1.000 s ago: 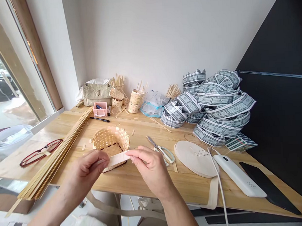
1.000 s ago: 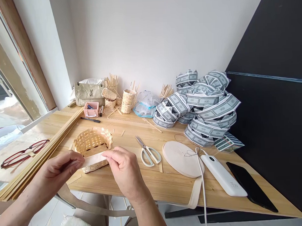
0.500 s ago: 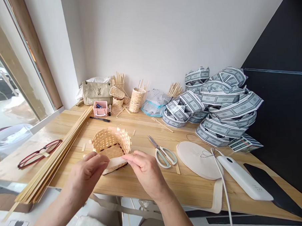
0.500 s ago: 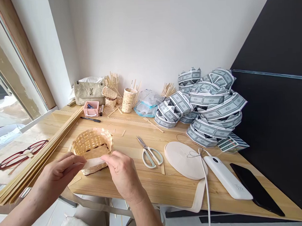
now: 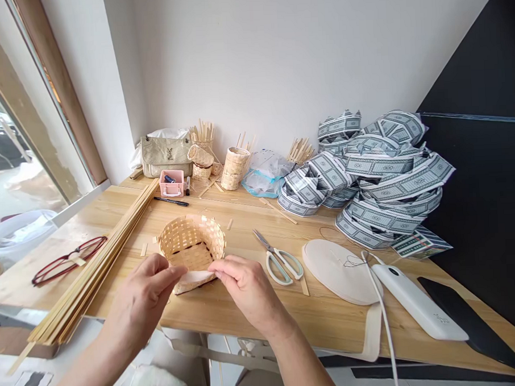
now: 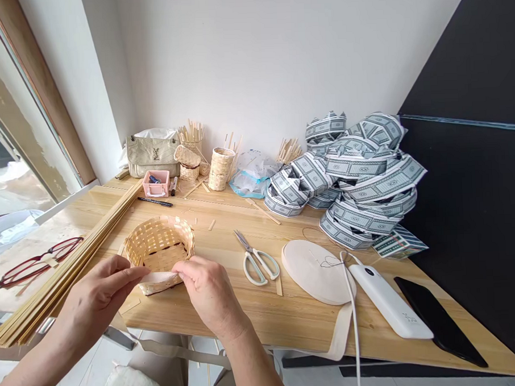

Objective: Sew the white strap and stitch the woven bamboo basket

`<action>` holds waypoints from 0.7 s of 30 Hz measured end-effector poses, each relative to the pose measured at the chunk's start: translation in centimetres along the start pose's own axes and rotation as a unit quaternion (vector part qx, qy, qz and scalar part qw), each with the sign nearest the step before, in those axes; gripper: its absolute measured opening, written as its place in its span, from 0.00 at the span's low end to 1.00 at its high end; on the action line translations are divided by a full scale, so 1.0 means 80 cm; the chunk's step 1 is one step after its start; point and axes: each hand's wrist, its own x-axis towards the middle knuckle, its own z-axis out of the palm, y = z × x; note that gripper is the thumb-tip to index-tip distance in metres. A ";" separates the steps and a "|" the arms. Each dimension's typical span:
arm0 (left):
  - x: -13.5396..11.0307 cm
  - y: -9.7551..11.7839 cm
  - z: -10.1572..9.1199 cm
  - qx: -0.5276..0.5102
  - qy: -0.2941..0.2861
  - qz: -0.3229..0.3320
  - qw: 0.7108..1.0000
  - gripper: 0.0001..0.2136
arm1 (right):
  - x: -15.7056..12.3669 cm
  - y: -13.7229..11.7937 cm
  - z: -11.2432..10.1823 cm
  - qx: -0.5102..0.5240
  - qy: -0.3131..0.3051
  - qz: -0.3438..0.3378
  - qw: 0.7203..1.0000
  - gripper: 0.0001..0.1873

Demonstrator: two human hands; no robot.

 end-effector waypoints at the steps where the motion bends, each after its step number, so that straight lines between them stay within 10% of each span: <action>1: 0.000 -0.001 0.001 0.041 0.023 0.013 0.999 0.12 | 0.001 0.000 0.001 0.000 -0.002 -0.001 1.000 0.13; 21: 0.008 0.019 0.034 -0.229 -0.067 -0.151 0.959 0.11 | 0.011 -0.015 0.011 -0.048 0.004 0.033 0.998 0.13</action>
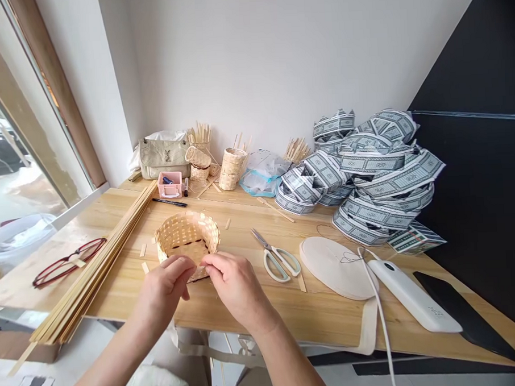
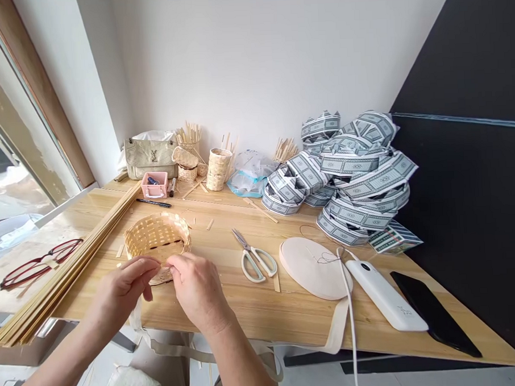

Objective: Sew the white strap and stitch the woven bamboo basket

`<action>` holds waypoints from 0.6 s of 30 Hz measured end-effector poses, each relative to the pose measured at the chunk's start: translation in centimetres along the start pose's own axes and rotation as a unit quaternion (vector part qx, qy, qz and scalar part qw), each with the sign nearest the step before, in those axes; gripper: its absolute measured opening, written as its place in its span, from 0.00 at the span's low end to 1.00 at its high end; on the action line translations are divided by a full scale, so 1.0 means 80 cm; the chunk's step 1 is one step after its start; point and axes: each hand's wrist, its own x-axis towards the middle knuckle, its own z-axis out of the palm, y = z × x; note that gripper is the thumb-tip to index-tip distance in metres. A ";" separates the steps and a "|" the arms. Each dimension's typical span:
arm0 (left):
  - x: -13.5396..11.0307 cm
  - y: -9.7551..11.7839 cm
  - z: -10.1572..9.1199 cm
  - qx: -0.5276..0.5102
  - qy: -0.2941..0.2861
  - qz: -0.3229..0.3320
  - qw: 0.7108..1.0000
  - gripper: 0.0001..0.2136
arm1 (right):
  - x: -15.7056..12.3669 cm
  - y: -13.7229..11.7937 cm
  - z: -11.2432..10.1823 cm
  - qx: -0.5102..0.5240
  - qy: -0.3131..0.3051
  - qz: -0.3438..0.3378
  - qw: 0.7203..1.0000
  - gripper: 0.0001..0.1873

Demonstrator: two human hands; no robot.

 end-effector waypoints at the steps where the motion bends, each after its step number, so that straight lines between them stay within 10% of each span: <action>1: 0.000 -0.002 -0.001 -0.015 -0.010 -0.007 1.000 0.11 | 0.000 0.000 0.000 -0.001 -0.002 0.002 1.000 0.13; 12: 0.022 -0.001 -0.017 0.005 -0.023 0.037 0.999 0.10 | 0.016 0.003 -0.011 0.043 -0.037 0.015 0.998 0.12; 18: 0.051 0.011 -0.038 -0.135 -0.076 -0.100 0.983 0.11 | 0.042 -0.001 -0.023 0.067 -0.034 0.017 0.997 0.09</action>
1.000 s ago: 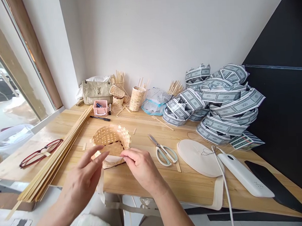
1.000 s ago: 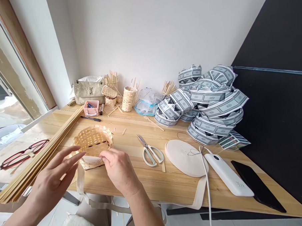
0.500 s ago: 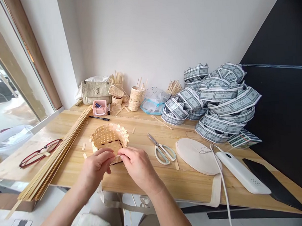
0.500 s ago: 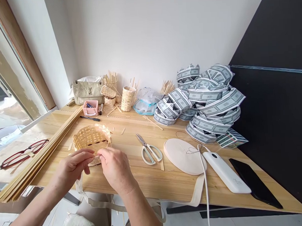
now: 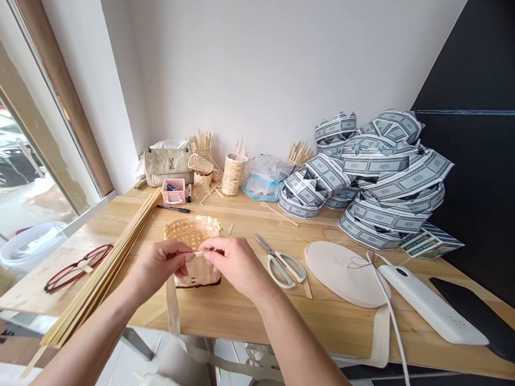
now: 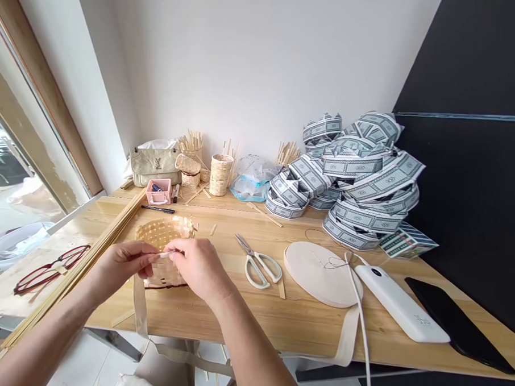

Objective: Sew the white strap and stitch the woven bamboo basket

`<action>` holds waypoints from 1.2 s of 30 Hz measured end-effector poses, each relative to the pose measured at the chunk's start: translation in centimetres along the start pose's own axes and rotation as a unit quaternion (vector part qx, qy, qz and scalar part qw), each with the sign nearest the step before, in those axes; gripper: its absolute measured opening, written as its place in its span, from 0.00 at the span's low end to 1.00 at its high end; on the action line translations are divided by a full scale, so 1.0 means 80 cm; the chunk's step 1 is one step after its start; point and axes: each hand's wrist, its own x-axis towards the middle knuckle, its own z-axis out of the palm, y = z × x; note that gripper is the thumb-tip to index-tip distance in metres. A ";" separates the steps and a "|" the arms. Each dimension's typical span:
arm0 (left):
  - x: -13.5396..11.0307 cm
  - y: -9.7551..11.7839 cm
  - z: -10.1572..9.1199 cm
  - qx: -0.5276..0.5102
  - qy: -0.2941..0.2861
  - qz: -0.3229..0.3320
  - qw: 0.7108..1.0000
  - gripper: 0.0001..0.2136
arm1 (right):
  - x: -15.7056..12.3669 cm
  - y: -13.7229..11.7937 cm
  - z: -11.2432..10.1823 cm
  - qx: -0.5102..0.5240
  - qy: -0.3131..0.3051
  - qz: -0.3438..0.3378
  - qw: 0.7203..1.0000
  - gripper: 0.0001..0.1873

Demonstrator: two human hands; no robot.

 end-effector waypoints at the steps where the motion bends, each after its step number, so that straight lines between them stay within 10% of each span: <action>1: 0.003 0.004 -0.003 -0.018 -0.008 -0.012 1.000 0.12 | 0.004 -0.002 -0.001 -0.001 0.002 -0.003 1.000 0.09; 15: 0.015 0.022 -0.018 -0.097 -0.029 -0.044 0.994 0.15 | 0.011 -0.005 -0.017 -0.064 0.073 -0.090 0.991 0.14; 20: 0.019 0.022 -0.016 -0.094 -0.050 -0.034 0.994 0.13 | 0.016 -0.007 -0.014 -0.109 0.002 -0.182 0.977 0.15; 36: 0.024 0.007 -0.011 -0.079 -0.089 0.038 0.992 0.11 | 0.023 0.013 -0.006 -0.022 0.036 -0.167 0.985 0.10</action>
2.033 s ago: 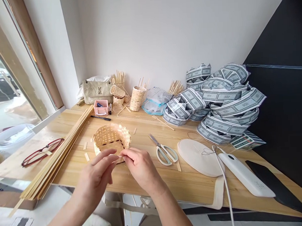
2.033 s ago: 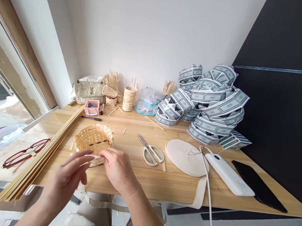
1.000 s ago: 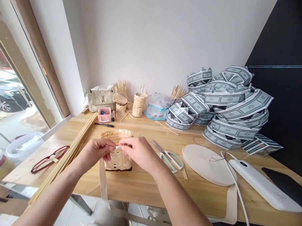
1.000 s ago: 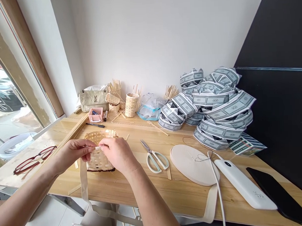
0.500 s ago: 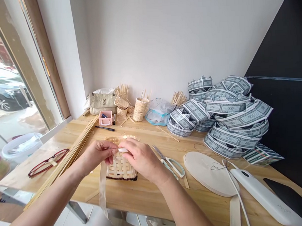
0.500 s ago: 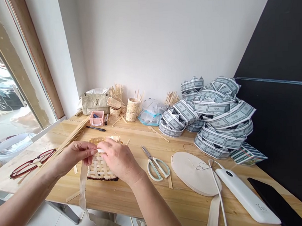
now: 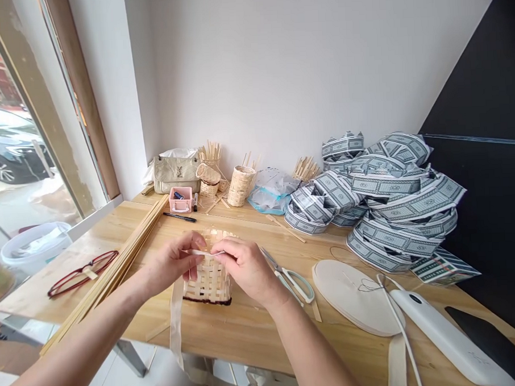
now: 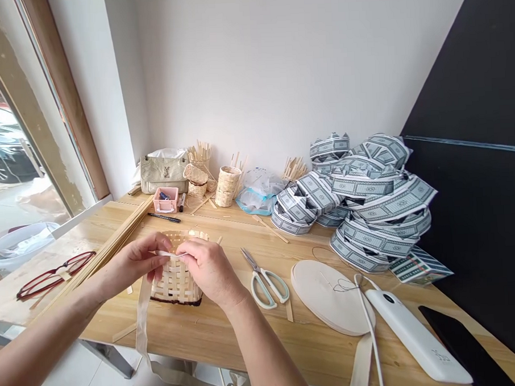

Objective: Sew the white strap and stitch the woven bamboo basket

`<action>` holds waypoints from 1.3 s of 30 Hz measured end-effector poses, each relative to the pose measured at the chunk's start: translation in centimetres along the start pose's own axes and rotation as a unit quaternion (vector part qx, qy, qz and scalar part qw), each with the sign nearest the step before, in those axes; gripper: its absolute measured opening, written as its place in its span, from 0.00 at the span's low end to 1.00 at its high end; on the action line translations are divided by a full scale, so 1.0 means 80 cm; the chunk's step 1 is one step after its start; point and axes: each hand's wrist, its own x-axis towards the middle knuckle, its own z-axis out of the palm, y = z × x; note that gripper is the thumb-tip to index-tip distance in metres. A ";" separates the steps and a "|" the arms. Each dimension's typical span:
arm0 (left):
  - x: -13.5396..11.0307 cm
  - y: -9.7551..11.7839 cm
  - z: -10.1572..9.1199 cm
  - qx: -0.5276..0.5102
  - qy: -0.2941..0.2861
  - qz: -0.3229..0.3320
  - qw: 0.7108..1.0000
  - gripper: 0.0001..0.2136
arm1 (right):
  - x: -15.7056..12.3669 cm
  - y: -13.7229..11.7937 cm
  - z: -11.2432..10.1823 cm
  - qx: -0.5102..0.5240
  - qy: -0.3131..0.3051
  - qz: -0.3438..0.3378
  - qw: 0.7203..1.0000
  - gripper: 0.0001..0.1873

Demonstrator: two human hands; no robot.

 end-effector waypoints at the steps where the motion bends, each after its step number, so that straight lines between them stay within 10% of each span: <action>1: -0.002 -0.002 0.001 0.008 0.005 0.014 1.000 0.11 | -0.001 0.000 0.000 0.002 0.000 0.002 1.000 0.10; 20: -0.024 -0.047 0.015 0.229 0.136 0.338 0.903 0.08 | -0.026 -0.013 0.007 0.042 -0.006 0.029 0.999 0.09; 29: -0.026 -0.032 0.020 0.130 0.118 0.144 0.974 0.06 | -0.031 -0.016 0.011 0.037 -0.029 0.063 0.997 0.07; 34: -0.031 -0.032 0.011 0.093 0.218 0.189 0.953 0.06 | -0.039 -0.014 0.012 0.050 -0.036 0.083 0.995 0.09; 39: -0.049 -0.033 0.000 0.160 0.142 0.162 0.963 0.10 | -0.047 -0.013 0.013 0.052 -0.044 0.098 0.993 0.07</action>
